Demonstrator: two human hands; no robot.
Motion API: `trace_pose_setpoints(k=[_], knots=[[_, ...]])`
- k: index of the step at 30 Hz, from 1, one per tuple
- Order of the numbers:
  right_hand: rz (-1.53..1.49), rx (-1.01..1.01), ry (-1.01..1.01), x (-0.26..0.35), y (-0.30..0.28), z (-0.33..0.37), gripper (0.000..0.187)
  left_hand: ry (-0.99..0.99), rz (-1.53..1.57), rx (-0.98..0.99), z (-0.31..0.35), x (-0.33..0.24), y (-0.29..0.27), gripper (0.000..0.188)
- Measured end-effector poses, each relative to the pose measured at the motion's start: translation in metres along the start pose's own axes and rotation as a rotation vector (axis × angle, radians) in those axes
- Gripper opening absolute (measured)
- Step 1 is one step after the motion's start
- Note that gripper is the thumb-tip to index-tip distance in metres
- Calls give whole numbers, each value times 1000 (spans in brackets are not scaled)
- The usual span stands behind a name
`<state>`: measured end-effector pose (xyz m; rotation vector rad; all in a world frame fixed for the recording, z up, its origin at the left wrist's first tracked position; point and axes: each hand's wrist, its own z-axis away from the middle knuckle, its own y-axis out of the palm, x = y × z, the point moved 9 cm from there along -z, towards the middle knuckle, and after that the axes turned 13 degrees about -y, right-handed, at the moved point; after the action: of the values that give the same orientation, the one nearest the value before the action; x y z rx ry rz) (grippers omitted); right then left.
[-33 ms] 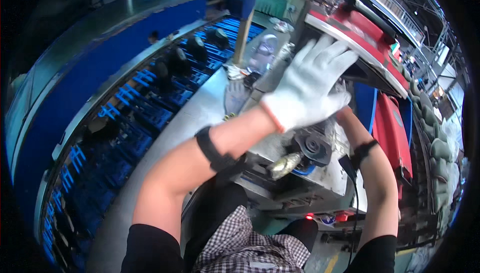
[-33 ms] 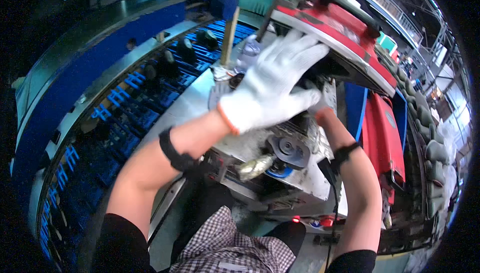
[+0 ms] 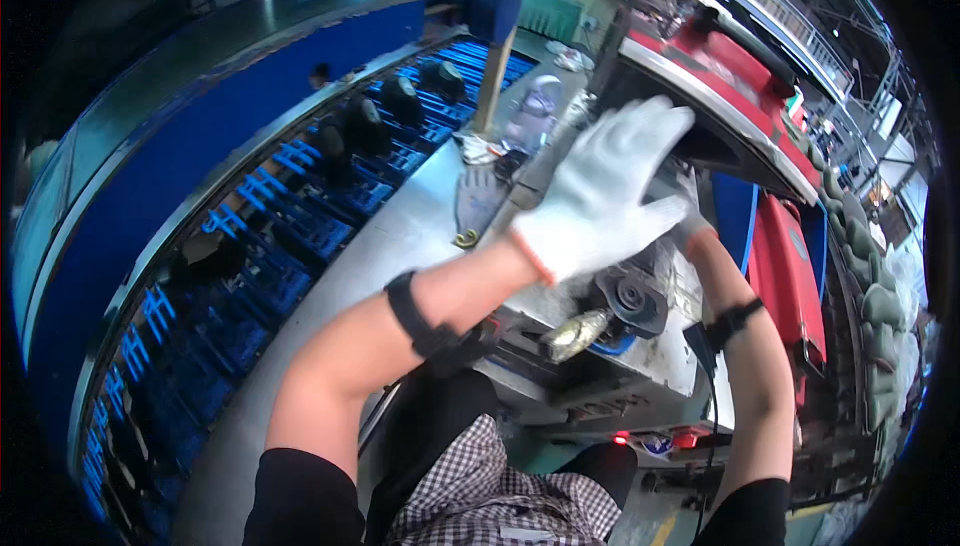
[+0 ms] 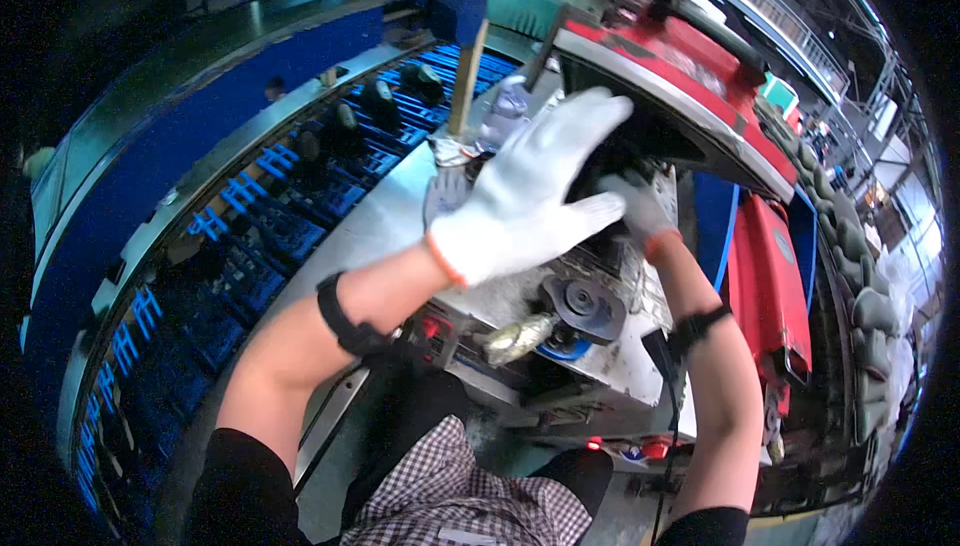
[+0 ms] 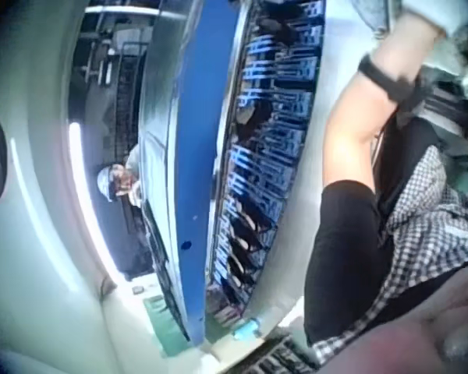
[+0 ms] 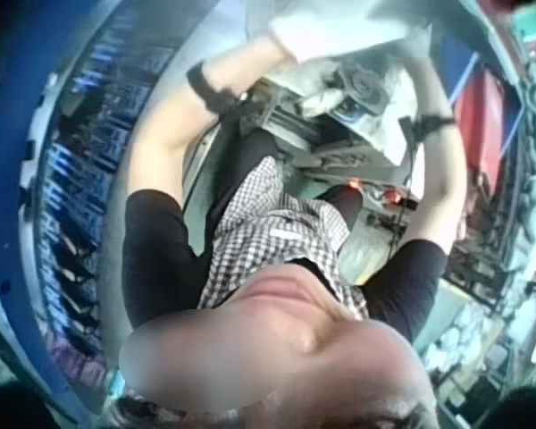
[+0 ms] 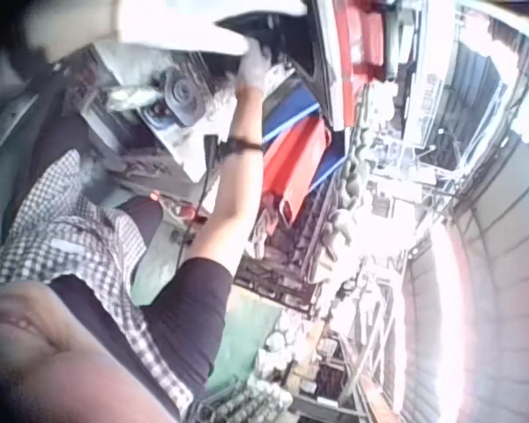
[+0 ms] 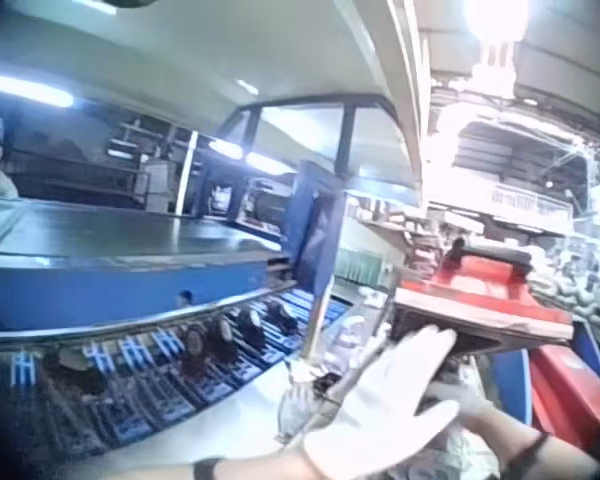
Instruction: Using a heat press machine to bond soles to shoe uppers on an assembly line.
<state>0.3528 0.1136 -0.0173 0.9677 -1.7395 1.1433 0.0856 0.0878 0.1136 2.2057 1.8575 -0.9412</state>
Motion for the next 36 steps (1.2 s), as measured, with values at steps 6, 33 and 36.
trace_pose_setpoints(k=[6, 33, 36], knots=[[-728, -153, 216, 84, 92, 72, 47, -1184, 1506, 210, 125, 144, 6, 27], [1151, -283, -410, 38, 45, 237, 35, -1483, -954, -344, 265, 407, -352, 94], [1122, -306, -419, 40, 39, 240, 33, -1327, -1011, -606, 262, 366, -370, 82]])
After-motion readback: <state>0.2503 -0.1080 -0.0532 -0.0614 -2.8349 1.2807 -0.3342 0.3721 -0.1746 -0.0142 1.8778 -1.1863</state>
